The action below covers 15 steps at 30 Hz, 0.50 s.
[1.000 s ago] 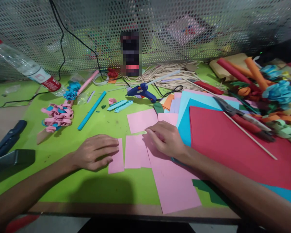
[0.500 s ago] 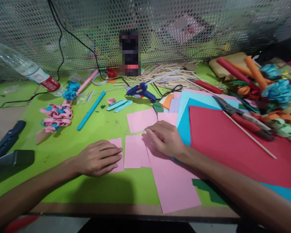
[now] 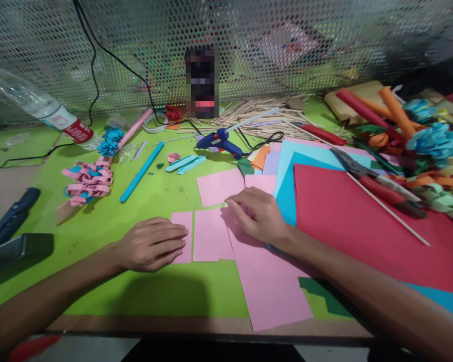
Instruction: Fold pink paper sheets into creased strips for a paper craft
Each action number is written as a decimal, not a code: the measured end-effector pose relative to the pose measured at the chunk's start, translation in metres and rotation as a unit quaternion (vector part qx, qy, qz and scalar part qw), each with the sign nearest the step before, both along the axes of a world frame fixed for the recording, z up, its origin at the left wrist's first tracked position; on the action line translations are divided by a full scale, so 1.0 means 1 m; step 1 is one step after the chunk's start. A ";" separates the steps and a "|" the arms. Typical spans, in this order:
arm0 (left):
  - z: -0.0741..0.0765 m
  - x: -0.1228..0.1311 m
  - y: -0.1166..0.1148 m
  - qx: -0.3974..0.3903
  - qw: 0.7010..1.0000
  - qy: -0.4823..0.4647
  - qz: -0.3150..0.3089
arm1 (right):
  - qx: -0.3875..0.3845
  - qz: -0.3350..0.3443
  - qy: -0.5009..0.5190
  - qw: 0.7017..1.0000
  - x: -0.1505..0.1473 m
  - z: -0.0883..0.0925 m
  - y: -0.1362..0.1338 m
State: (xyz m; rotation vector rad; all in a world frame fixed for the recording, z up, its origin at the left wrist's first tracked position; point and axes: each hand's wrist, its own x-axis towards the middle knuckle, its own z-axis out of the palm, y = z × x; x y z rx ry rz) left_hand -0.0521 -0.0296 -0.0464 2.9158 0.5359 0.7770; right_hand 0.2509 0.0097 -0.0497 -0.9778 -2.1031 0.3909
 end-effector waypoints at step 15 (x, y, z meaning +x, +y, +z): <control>0.002 -0.003 0.006 -0.030 0.989 -0.124 0.078 | 0.003 0.001 0.003 1.000 0.000 0.001 0.000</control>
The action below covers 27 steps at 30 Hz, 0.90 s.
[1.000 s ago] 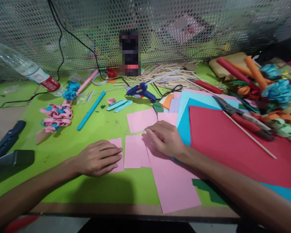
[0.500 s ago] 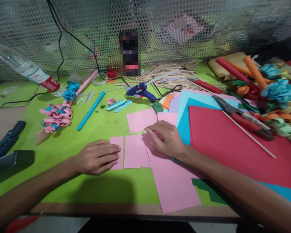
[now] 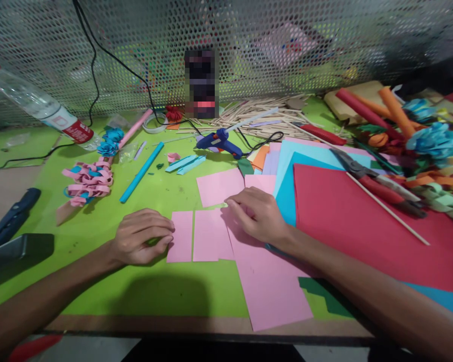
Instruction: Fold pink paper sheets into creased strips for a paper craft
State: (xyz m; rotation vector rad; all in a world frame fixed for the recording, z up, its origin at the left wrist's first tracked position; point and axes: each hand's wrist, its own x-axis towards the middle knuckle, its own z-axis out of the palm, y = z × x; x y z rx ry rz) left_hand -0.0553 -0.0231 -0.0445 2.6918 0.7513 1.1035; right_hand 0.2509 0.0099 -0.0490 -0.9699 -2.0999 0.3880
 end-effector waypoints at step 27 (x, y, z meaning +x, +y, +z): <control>-0.001 0.012 -0.020 0.054 0.972 0.224 -0.041 | 0.000 -0.003 -0.001 1.000 -0.001 0.000 0.000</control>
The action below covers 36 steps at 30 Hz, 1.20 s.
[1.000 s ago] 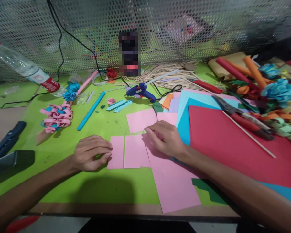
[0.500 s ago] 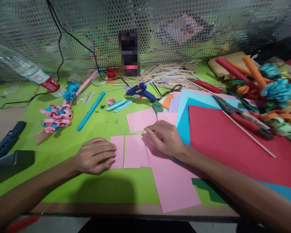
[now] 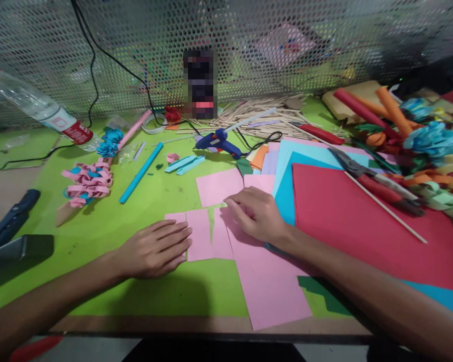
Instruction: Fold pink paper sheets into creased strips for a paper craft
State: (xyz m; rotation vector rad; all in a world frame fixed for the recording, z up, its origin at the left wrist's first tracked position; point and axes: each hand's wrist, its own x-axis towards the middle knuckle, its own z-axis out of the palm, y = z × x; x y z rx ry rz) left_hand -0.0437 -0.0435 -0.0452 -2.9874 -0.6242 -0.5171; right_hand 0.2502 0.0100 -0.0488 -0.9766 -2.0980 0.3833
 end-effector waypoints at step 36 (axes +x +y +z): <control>0.002 0.001 0.013 -0.148 0.982 0.103 -0.066 | -0.268 0.106 0.243 0.926 0.028 -0.004 0.017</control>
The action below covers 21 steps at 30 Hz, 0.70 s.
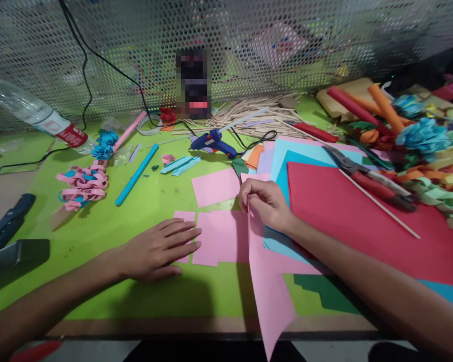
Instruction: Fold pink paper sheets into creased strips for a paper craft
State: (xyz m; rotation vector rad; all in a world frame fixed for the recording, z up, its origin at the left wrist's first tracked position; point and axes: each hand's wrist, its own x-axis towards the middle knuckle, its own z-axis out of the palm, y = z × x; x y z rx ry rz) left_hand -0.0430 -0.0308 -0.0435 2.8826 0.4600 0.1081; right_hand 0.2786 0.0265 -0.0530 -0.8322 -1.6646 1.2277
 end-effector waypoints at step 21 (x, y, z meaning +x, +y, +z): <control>-0.007 0.018 -0.010 0.048 0.985 -0.111 0.121 | 0.275 -0.046 -0.169 0.945 -0.012 0.003 -0.008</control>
